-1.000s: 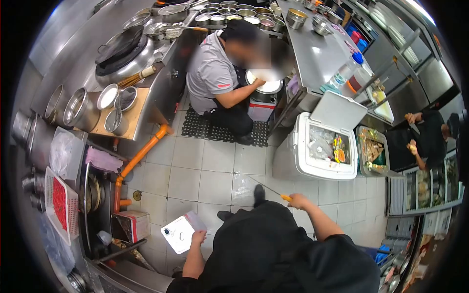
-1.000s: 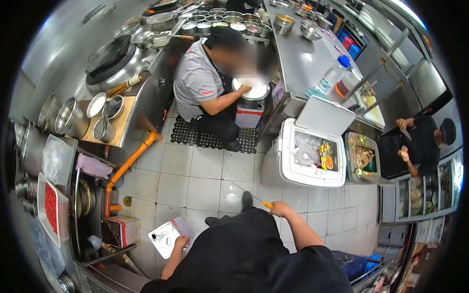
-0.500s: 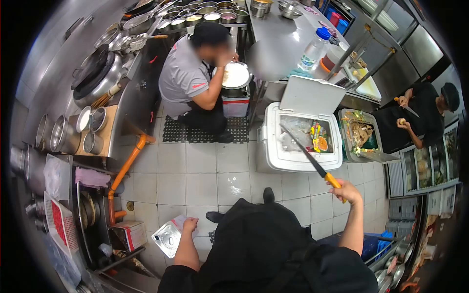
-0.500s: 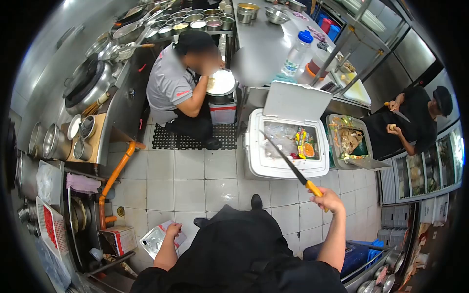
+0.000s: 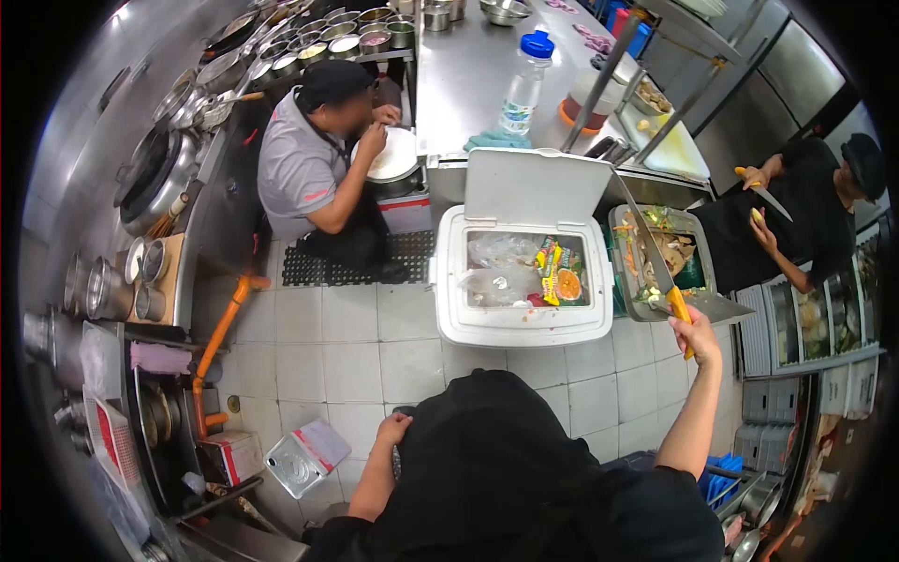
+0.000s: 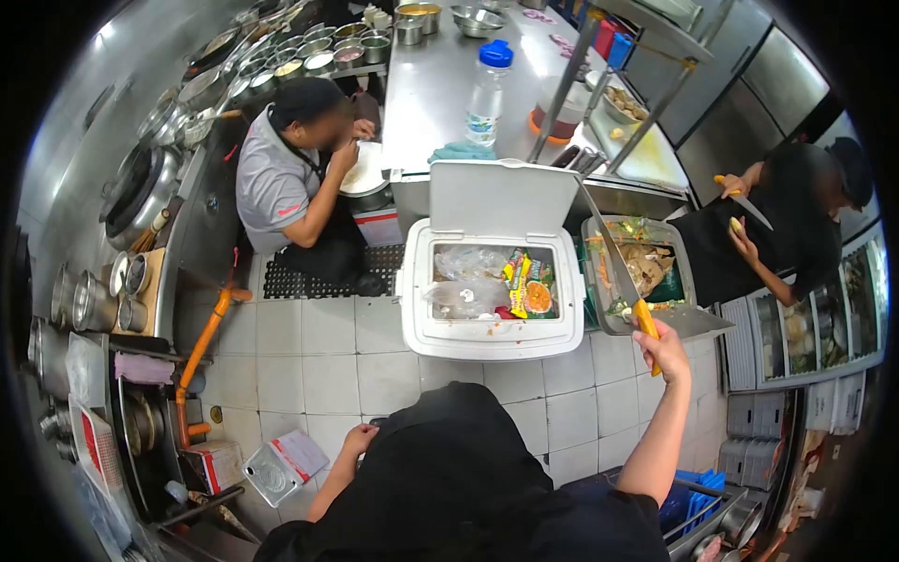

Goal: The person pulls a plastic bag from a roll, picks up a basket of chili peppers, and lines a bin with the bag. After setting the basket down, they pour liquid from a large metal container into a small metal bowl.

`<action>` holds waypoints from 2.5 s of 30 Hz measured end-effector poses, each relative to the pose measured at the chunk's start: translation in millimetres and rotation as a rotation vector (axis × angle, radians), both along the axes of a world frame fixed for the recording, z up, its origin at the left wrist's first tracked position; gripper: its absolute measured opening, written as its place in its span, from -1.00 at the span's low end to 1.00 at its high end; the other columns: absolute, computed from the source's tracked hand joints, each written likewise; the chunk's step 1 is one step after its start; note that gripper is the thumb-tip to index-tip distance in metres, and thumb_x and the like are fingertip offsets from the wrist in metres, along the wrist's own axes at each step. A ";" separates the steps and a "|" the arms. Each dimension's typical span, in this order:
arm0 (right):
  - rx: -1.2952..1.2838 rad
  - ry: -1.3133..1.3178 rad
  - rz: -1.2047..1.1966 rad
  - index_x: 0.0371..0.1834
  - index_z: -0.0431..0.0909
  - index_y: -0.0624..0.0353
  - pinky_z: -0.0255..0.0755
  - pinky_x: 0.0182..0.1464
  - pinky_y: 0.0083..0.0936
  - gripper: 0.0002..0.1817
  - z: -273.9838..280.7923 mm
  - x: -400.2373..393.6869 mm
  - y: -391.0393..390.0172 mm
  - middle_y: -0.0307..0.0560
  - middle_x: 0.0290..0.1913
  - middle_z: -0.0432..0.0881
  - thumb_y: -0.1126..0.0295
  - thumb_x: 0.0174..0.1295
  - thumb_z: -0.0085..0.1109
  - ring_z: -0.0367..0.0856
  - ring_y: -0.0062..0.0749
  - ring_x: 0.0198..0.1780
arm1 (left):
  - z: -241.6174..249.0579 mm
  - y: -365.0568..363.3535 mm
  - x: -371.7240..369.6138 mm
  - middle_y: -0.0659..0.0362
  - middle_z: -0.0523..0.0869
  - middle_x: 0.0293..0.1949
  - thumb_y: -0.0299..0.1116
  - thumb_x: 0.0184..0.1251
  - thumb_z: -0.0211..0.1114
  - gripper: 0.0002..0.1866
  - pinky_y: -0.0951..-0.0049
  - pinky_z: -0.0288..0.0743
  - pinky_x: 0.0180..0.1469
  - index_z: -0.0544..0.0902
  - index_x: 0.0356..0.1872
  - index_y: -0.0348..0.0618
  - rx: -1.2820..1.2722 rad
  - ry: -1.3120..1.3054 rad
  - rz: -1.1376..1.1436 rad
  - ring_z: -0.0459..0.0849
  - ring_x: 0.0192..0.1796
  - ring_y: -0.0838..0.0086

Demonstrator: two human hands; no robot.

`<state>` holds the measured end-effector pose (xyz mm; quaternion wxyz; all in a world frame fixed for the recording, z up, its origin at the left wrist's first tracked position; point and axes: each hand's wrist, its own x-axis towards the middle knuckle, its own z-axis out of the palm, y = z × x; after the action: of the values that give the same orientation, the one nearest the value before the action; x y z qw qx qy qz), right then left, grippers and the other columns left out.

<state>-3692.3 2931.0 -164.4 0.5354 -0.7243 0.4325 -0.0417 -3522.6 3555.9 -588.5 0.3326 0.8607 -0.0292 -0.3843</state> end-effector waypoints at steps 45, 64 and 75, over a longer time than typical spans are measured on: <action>-0.974 0.997 0.512 -0.10 0.66 0.24 0.55 -0.42 -0.42 -0.56 119.8 205.5 -127.7 -0.02 -0.47 0.70 0.42 -0.15 0.45 0.69 -0.33 -0.53 | -9.3 72.1 -72.3 0.08 0.73 -0.49 0.04 0.17 0.29 -0.55 0.31 0.56 -0.31 0.71 -0.23 -0.20 0.111 0.267 0.523 0.70 -0.45 0.36; -1.109 0.985 0.561 -0.22 0.70 0.11 0.57 -0.22 -0.30 -0.72 97.8 210.1 -133.0 0.05 -0.30 0.72 0.28 0.00 0.26 0.72 -0.08 -0.26 | -68.6 60.2 -106.4 0.01 0.76 -0.23 0.07 0.14 0.28 -0.55 0.22 0.53 0.00 0.72 -0.22 -0.13 0.100 0.272 0.567 0.71 -0.11 0.17; -1.313 1.100 0.248 -0.07 0.68 -0.02 0.45 0.03 -0.16 -0.65 128.1 215.2 -74.1 -0.05 0.00 0.69 0.12 0.11 0.22 0.64 -0.09 0.08 | -68.4 92.9 -106.9 -0.03 0.74 -0.26 0.08 0.14 0.27 -0.52 0.20 0.52 0.00 0.71 -0.25 -0.19 0.077 0.224 0.602 0.70 -0.12 0.12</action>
<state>-3477.1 2856.9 -36.2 -0.2758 -0.8462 0.4364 0.1318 -3629.5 3648.8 -656.8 0.3998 0.7950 0.2782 -0.3616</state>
